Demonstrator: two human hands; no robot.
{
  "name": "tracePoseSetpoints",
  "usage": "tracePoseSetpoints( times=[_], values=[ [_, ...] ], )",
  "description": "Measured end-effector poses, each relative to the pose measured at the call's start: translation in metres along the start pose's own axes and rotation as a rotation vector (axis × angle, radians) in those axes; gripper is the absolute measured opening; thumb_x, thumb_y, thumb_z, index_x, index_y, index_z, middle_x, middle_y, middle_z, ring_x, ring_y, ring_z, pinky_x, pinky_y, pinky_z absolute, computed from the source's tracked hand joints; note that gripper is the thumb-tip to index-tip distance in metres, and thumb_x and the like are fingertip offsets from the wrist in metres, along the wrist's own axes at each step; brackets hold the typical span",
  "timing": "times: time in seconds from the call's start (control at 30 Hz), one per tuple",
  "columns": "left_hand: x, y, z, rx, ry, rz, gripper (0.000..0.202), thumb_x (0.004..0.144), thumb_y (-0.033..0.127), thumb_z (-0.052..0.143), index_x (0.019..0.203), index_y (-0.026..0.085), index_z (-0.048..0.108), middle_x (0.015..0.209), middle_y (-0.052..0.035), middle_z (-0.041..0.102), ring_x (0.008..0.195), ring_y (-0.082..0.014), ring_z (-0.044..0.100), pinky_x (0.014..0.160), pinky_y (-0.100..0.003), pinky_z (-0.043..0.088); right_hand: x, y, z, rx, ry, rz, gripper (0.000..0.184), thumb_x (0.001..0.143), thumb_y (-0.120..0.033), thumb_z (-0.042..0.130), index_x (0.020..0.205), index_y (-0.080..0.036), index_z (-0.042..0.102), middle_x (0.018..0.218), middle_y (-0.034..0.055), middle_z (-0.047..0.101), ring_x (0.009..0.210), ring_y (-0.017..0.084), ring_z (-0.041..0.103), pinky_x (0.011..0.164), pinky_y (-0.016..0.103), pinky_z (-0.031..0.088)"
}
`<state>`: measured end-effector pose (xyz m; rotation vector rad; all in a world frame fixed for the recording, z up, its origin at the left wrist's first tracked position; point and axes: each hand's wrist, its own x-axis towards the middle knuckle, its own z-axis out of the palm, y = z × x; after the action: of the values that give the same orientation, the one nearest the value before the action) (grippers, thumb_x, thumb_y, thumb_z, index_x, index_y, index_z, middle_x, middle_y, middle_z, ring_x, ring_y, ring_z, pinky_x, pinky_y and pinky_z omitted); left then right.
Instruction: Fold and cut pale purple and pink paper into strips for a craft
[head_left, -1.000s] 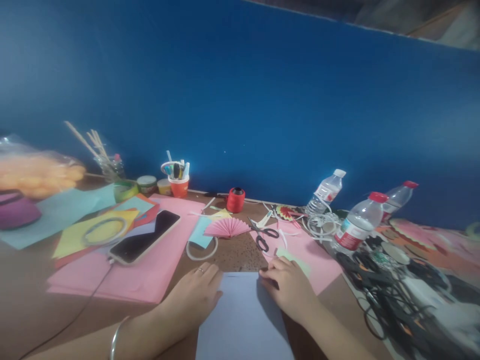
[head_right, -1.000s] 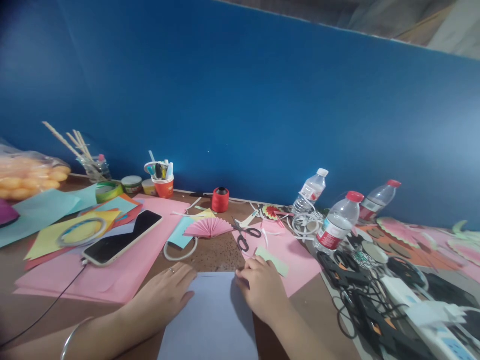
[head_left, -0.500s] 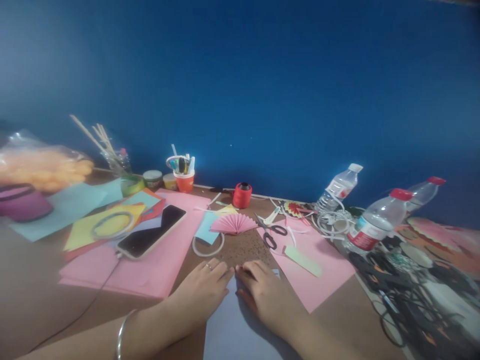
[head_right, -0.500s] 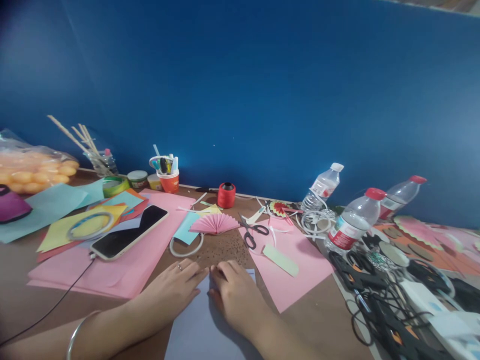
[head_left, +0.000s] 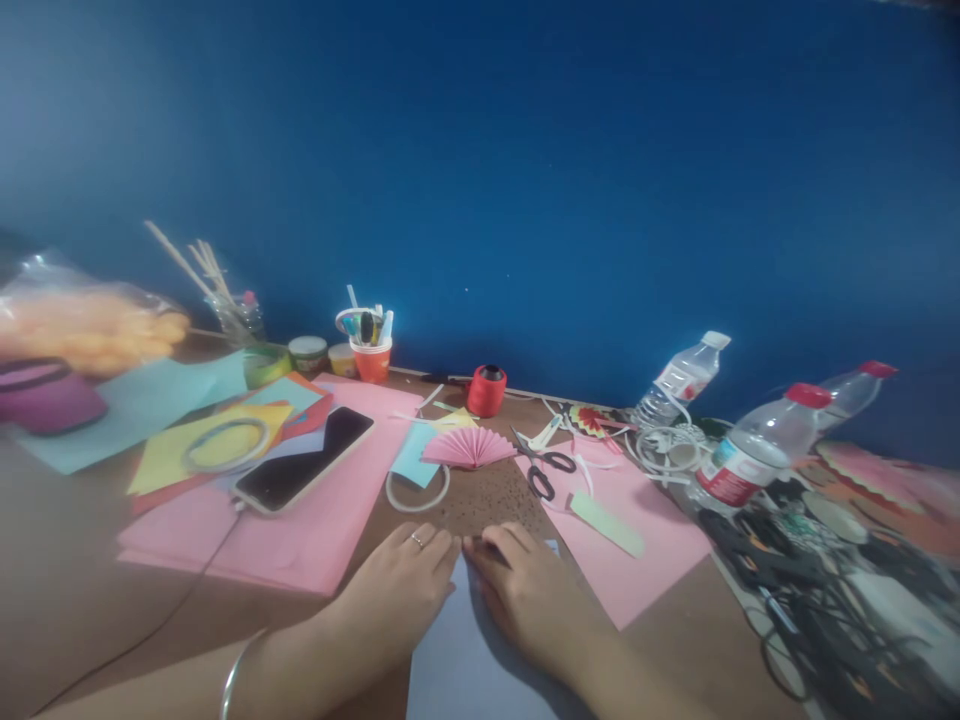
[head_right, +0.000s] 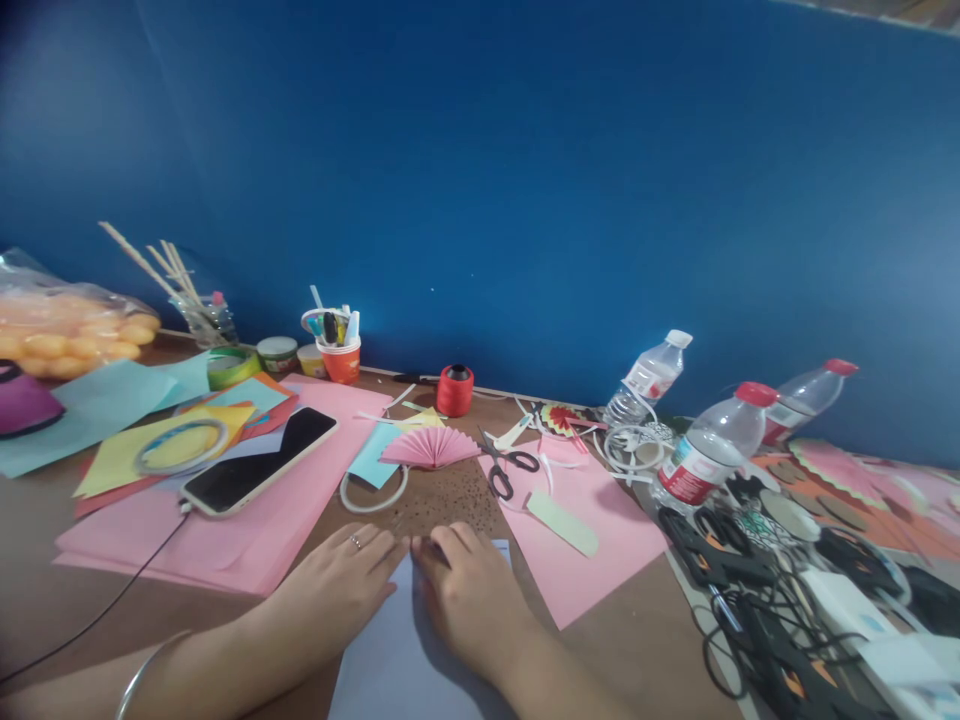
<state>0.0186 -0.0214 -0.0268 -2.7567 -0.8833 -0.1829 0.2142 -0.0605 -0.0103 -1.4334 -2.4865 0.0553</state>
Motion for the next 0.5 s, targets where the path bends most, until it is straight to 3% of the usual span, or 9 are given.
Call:
tracePoseSetpoints(
  times=[0.3,0.5],
  values=[
    [0.002,0.001,-0.015,0.034,-0.072,-0.012,0.022,0.084,0.025,0.057,0.100,0.012,0.067,0.092,-0.0122,0.065,0.081,-0.0276,0.059,0.069,-0.041,0.047,-0.014,0.024,-0.001,0.000,0.100,0.115,0.023,0.085,-0.023,0.057,0.106,-0.026,0.062,0.097,0.0028,0.062,0.095,0.022,0.051,0.082,0.037,0.032],
    [0.002,0.000,-0.017,0.040,-0.098,0.005,0.027,0.088,0.023,0.050,0.107,0.009,0.065,0.096,-0.0142,0.065,0.084,-0.0291,0.058,0.072,-0.043,0.047,-0.033,0.042,-0.005,-0.021,0.135,0.192,0.021,0.085,-0.021,0.055,0.102,-0.027,0.065,0.096,0.0041,0.063,0.097,0.024,0.051,0.080,0.038,0.031]
  ],
)
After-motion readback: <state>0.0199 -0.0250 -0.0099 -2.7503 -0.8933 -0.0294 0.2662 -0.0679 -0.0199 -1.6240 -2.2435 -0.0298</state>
